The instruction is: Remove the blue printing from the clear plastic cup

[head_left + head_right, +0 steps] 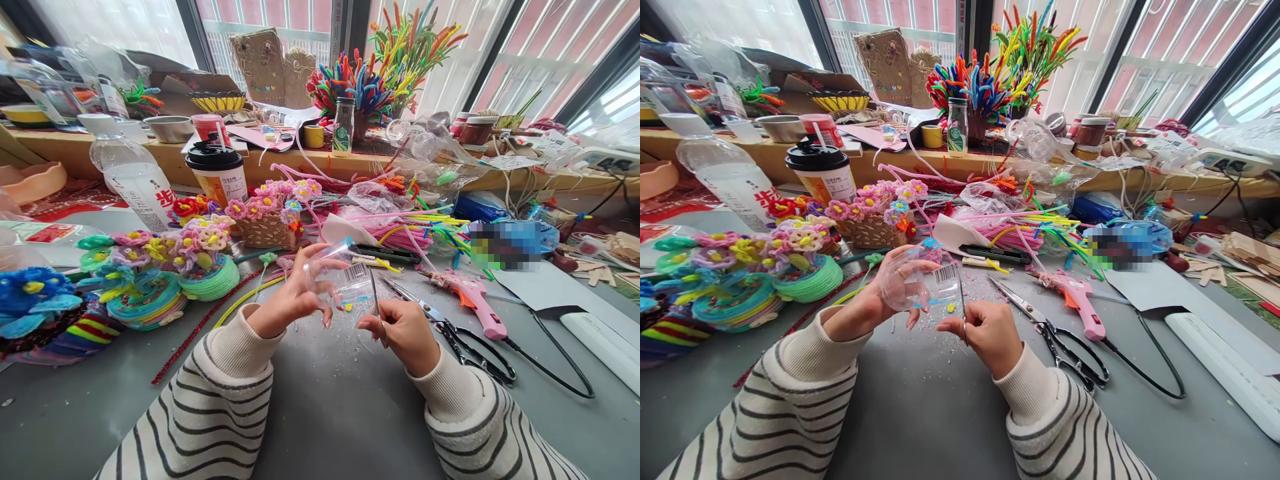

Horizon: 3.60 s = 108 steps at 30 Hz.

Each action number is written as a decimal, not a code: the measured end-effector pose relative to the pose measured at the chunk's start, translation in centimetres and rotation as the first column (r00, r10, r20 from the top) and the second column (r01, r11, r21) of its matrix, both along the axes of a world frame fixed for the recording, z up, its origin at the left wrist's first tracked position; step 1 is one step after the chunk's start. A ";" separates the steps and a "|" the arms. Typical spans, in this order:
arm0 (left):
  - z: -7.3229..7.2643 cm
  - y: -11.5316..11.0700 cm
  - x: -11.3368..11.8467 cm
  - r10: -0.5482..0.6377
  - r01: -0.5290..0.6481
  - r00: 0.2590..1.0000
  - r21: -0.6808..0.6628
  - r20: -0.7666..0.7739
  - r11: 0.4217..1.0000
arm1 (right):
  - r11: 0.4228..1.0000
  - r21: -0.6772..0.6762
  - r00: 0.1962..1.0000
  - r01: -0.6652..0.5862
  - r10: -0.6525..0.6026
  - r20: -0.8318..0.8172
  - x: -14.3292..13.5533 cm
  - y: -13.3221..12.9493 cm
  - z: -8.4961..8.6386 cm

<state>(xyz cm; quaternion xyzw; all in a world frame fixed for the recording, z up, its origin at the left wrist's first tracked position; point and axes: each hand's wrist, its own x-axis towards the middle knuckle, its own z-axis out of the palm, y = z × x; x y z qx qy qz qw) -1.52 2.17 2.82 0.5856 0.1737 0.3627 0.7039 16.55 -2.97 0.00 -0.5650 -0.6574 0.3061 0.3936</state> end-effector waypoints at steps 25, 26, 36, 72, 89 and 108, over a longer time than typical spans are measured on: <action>-0.1 0.0 -0.3 0.072 -0.073 0.997 0.136 0.007 0.988 | 0.972 -0.147 0.981 -0.181 0.168 -0.097 0.6 0.0 0.1; -0.1 0.0 -0.2 0.072 -0.072 0.997 0.133 0.008 0.988 | 0.973 -0.142 0.981 -0.181 0.168 -0.099 0.6 0.0 0.2; -0.1 -0.1 -0.2 0.057 -0.055 0.998 0.074 -0.026 0.996 | 0.982 -0.103 0.986 -0.161 0.156 -0.053 0.6 0.0 0.1; -0.1 -0.2 0.0 0.086 -0.077 0.993 0.111 -0.079 0.991 | 0.983 -0.066 0.985 -0.171 0.173 0.028 0.3 0.0 0.5; -0.3 -0.1 0.0 0.137 -0.115 0.986 0.212 -0.091 0.971 | 0.994 0.055 0.991 -0.097 0.091 0.099 0.2 -0.2 0.1; -0.5 0.0 -0.3 0.089 -0.068 0.989 0.173 -0.118 0.983 | 0.988 0.154 0.993 -0.031 0.014 0.114 0.0 -0.4 0.3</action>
